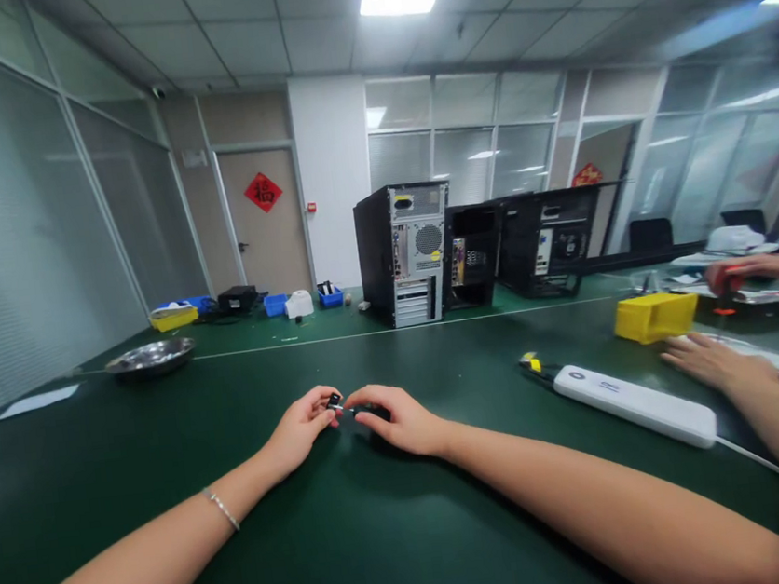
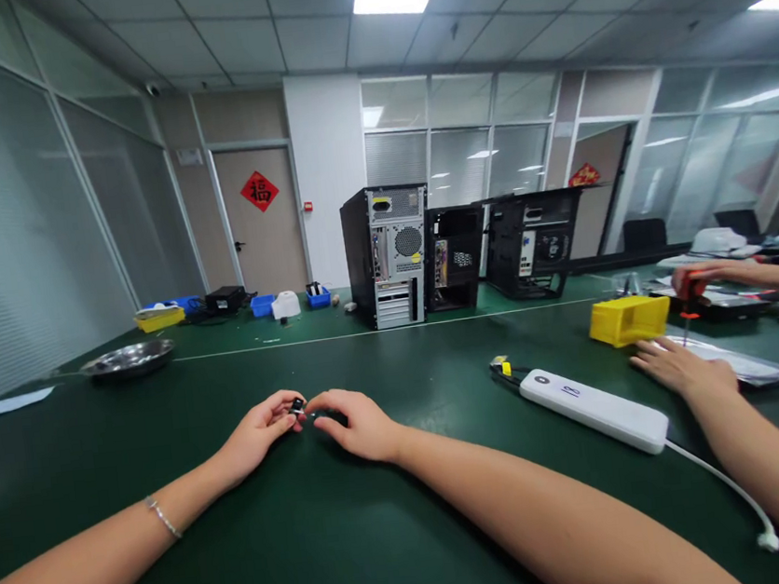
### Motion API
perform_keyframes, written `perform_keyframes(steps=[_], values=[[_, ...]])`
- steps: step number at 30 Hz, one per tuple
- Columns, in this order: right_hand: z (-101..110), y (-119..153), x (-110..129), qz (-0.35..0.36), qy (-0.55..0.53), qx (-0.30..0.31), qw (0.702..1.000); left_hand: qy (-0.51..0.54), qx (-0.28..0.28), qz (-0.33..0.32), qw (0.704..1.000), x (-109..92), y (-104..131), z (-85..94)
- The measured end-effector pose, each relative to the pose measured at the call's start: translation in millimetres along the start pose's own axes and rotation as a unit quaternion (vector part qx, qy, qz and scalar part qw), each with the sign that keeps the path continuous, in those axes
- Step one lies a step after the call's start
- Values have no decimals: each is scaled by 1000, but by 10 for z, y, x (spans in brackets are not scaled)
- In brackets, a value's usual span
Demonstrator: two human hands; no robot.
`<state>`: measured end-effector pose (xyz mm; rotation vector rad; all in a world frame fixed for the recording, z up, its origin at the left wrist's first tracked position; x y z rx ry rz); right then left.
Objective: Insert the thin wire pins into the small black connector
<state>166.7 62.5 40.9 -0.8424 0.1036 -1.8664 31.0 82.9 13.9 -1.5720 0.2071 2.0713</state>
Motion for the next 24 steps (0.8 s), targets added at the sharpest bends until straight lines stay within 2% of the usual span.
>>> perform_keyframes(steps=[8, 18, 24], values=[[-21, 16, -11, -3, 30, -3, 1000, 10, -5, 2, 1000, 32, 8, 19], [47, 57, 66, -10, -15, -12, 1000, 43, 26, 7, 999, -29, 100, -52], [39, 76, 29, -16, -23, -19, 999, -6, -4, 14, 1000, -31, 116, 11]])
Point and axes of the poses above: each hand's wrist, its own y-axis away from the middle knuckle, its own z-axis out of the back of the hand, x = y × z, the point moved 8 cm from there along -y, towards the middle knuckle, and after that the axes turned 12 degrees about x, right-handed, at the moved point
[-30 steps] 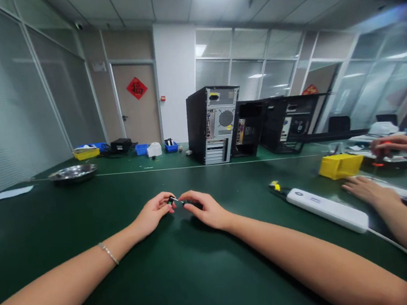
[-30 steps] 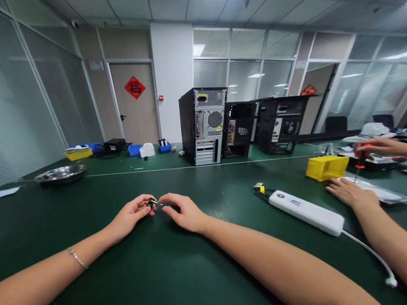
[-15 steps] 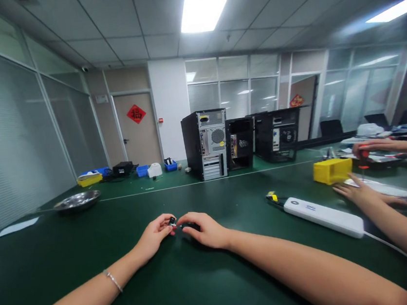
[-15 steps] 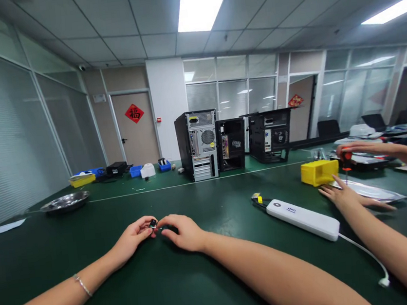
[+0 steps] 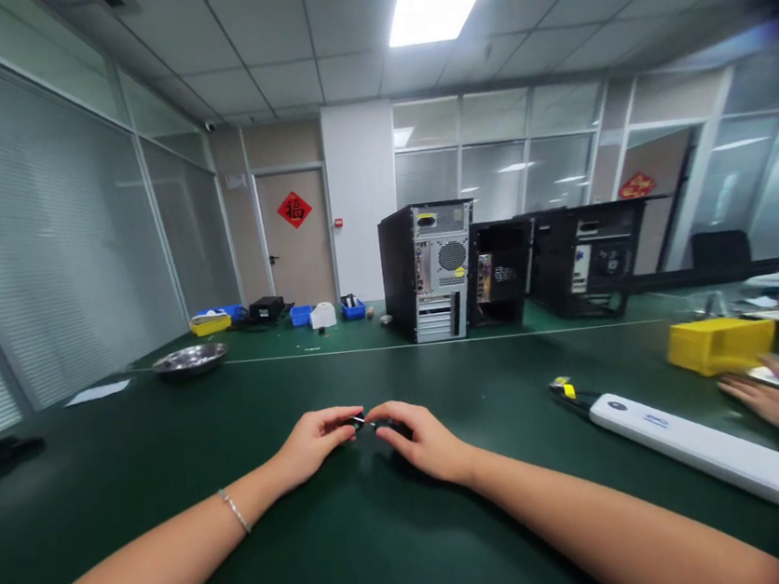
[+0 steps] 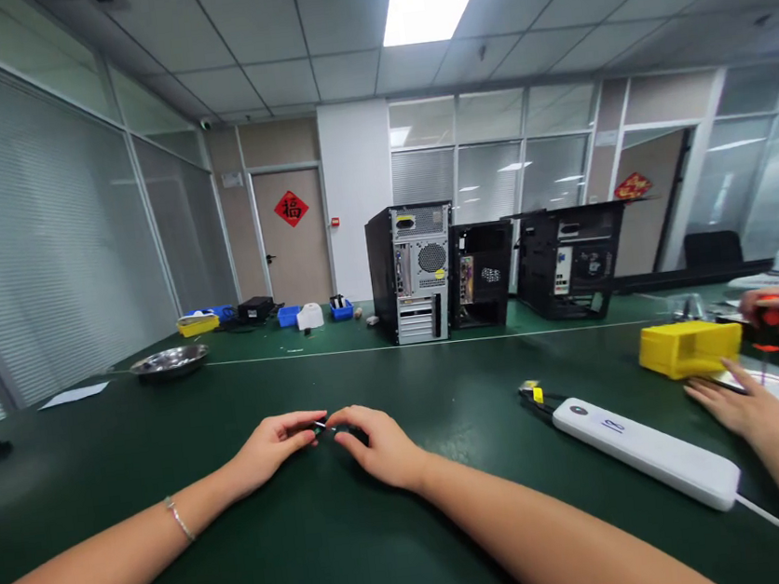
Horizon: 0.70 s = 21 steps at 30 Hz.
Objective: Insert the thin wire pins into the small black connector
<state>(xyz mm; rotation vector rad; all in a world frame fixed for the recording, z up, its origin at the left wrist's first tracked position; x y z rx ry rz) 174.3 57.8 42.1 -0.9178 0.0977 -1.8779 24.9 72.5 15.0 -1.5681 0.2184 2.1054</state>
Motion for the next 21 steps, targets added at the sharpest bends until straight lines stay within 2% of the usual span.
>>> perform_keyframes(steps=[9, 14, 21], values=[[-15, -15, -72, -28, 9, -4, 1000, -12, -58, -8, 998, 10, 11, 149], [-15, -21, -78, -22, 7, -10, 1000, -31, -57, 1, 998, 71, -5, 154], [-33, -33, -75, -25, -4, 3, 1000, -104, -21, -58, 993, -72, -12, 61]])
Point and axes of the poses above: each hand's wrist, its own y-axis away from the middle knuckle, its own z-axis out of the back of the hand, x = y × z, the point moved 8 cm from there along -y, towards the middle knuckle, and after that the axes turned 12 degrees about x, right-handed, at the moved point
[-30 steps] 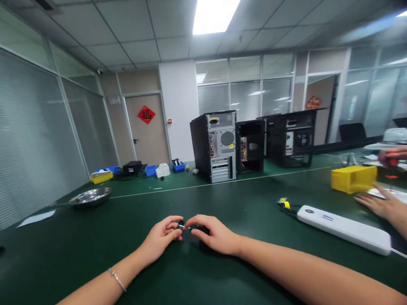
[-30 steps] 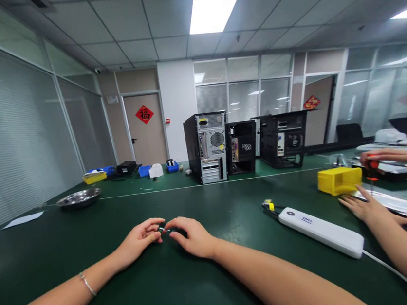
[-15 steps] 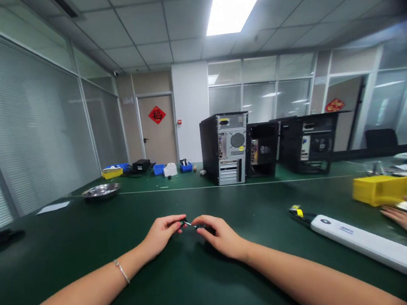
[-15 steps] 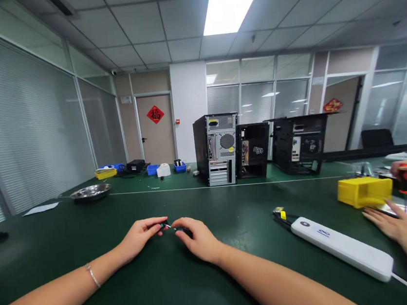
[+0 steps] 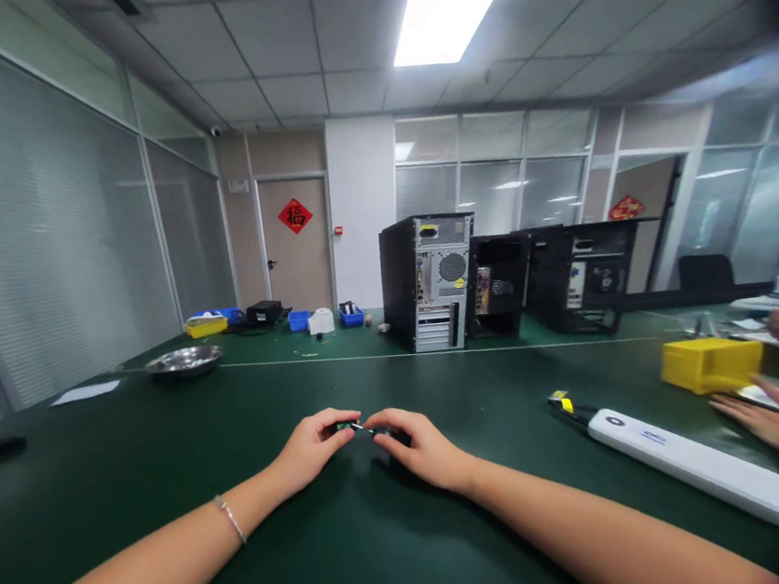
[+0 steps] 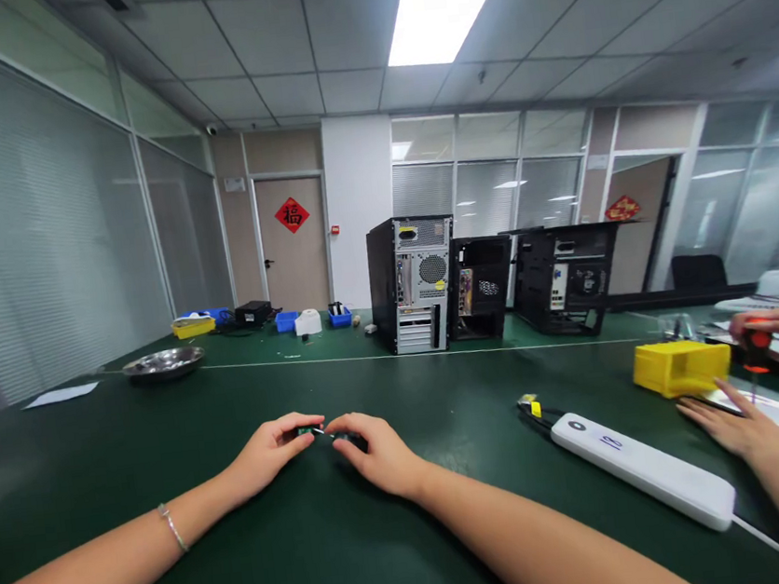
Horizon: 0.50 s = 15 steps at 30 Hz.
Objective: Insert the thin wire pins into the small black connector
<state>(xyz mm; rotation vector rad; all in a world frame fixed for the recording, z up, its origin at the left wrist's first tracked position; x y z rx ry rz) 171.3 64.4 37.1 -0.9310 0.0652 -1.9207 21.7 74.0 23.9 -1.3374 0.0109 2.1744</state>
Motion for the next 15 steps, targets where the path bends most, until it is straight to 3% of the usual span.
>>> perform_keyframes(steps=[8, 15], values=[[-13, -20, -103, -45, -97, 19, 994, -53, -11, -14, 998, -82, 22, 31], [-86, -22, -172, -52, -232, 54, 970, 4, 25, 27, 999, -79, 20, -54]])
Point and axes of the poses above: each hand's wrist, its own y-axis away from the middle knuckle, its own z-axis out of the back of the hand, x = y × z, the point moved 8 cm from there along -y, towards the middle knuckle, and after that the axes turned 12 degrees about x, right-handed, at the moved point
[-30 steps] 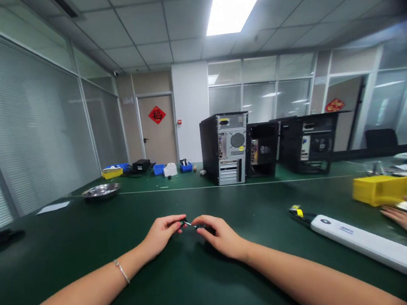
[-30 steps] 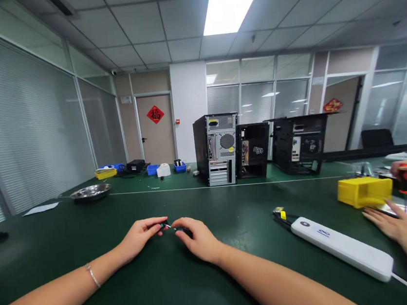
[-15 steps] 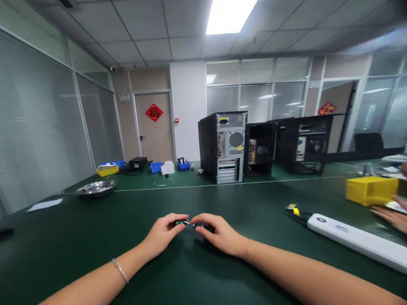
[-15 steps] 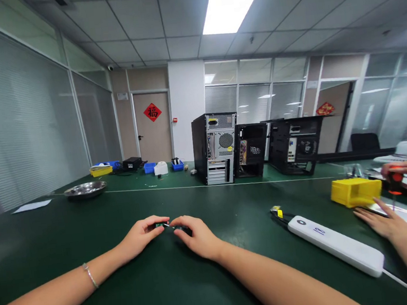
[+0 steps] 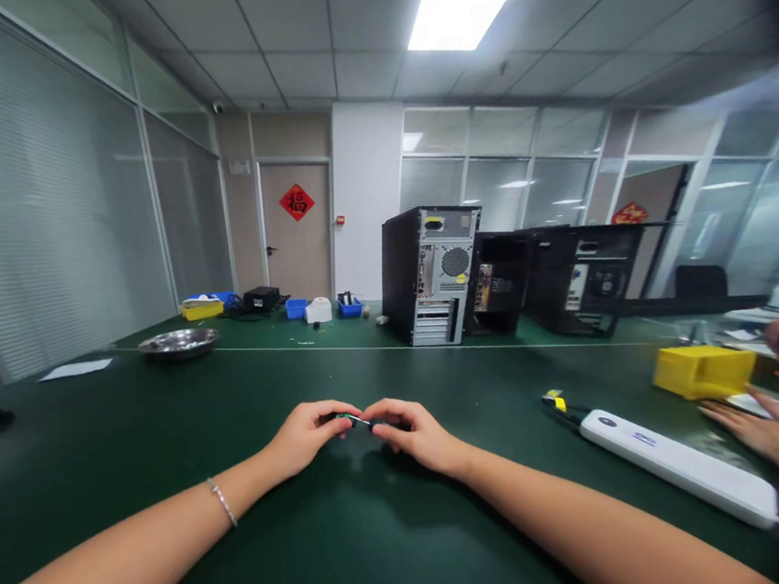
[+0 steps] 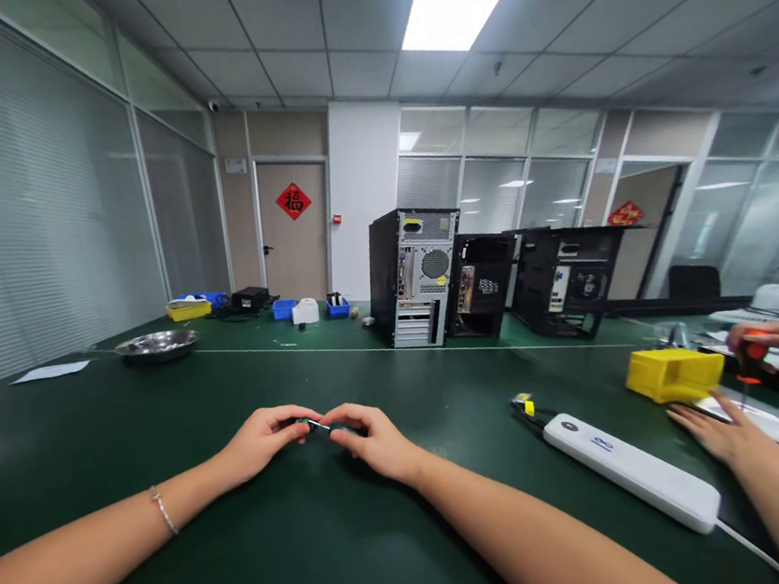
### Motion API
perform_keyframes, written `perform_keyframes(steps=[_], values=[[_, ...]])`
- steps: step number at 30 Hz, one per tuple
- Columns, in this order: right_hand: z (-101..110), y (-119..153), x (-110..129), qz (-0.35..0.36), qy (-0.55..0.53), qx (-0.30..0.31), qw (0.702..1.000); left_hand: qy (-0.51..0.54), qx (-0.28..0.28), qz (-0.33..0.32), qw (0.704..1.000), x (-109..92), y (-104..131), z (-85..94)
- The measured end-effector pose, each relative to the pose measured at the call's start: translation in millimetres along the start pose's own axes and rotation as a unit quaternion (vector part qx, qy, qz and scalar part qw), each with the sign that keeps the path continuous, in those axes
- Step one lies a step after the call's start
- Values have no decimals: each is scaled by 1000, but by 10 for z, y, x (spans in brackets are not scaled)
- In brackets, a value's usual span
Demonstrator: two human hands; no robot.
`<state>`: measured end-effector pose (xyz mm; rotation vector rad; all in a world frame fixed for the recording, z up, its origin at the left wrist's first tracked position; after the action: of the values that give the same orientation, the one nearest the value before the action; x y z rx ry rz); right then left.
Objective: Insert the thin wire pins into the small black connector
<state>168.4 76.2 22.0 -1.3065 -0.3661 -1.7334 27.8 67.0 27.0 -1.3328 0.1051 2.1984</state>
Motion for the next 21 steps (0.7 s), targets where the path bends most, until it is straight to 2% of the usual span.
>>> perform_keyframes(steps=[10, 16, 21], values=[[-17, -38, -61, -18, -10, 3, 1000, 91, -15, 35, 995, 138, -12, 21], [-8, -37, -74, -31, -7, -14, 999, 116, -115, 39, 986, 262, 12, 225], [-21, -31, -30, -41, 6, -15, 999, 153, -112, 48, 981, 337, 3, 197]])
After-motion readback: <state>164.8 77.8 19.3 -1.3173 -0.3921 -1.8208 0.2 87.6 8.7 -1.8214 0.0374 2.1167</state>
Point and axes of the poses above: each hand's wrist, its own y-axis away from the middle knuckle, its own z-axis out of the back of the hand, x = y × z, the point moved 8 cm from there along -y, towards the middle knuckle, and after that the axes turned 12 degrees about x, right-handed, at the moved point
